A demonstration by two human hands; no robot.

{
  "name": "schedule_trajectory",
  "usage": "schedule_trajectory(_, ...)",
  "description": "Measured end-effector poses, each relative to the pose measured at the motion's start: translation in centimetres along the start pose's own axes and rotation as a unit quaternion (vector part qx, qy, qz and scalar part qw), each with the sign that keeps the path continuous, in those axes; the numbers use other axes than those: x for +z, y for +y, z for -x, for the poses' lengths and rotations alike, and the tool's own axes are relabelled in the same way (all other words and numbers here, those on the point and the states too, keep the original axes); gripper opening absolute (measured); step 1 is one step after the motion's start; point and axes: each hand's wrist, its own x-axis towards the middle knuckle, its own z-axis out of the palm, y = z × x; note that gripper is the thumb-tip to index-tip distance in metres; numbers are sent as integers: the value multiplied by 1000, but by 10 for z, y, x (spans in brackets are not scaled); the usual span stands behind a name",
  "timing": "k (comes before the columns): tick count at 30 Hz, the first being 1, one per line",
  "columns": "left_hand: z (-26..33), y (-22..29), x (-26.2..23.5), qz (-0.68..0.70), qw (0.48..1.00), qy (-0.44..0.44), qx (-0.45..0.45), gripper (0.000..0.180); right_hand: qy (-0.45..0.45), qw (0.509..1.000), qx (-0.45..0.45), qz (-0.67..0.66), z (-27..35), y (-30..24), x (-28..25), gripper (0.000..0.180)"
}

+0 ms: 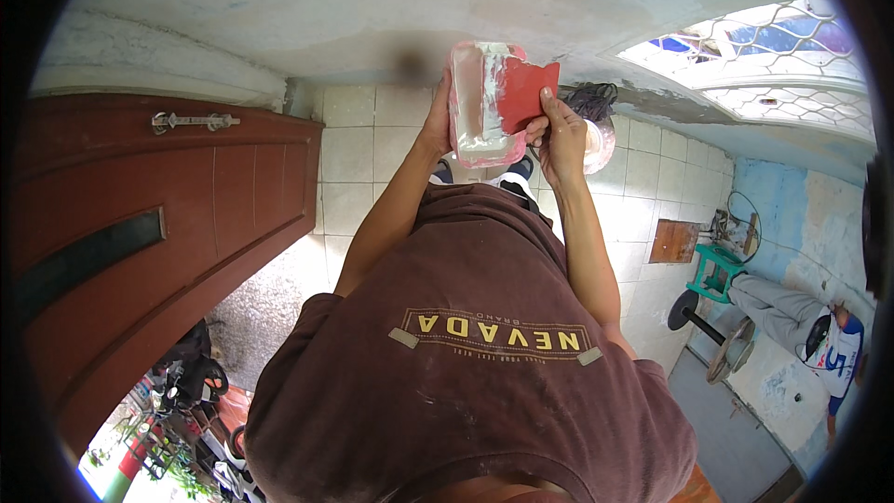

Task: The person prepares spackle by adding water to a container of white powder and mixing it by hand using a red putty knife.

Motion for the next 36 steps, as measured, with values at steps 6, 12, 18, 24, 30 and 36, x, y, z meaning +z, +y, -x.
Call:
schedule_trajectory(6,1,-6,-2,-27,999,17,-21,85,24,999,24,-25,-7,-8,-2,26)
schedule_trajectory(12,-2,-7,-10,-56,998,-5,-19,87,50,998,27,-29,-11,-17,3,24)
schedule_trajectory(18,1,-2,12,-17,999,-30,11,88,21,998,58,4,-18,-18,-6,29)
schedule_trajectory(24,-2,-5,18,3,999,-39,17,89,8,997,70,-18,-15,-13,-9,26)
schedule_trajectory(30,-2,-4,9,-9,1000,-1,25,88,20,996,83,1,-3,-8,-3,24)
schedule_trajectory(36,5,-2,10,-34,999,-20,-2,90,33,994,99,-30,-7,-7,-7,25)
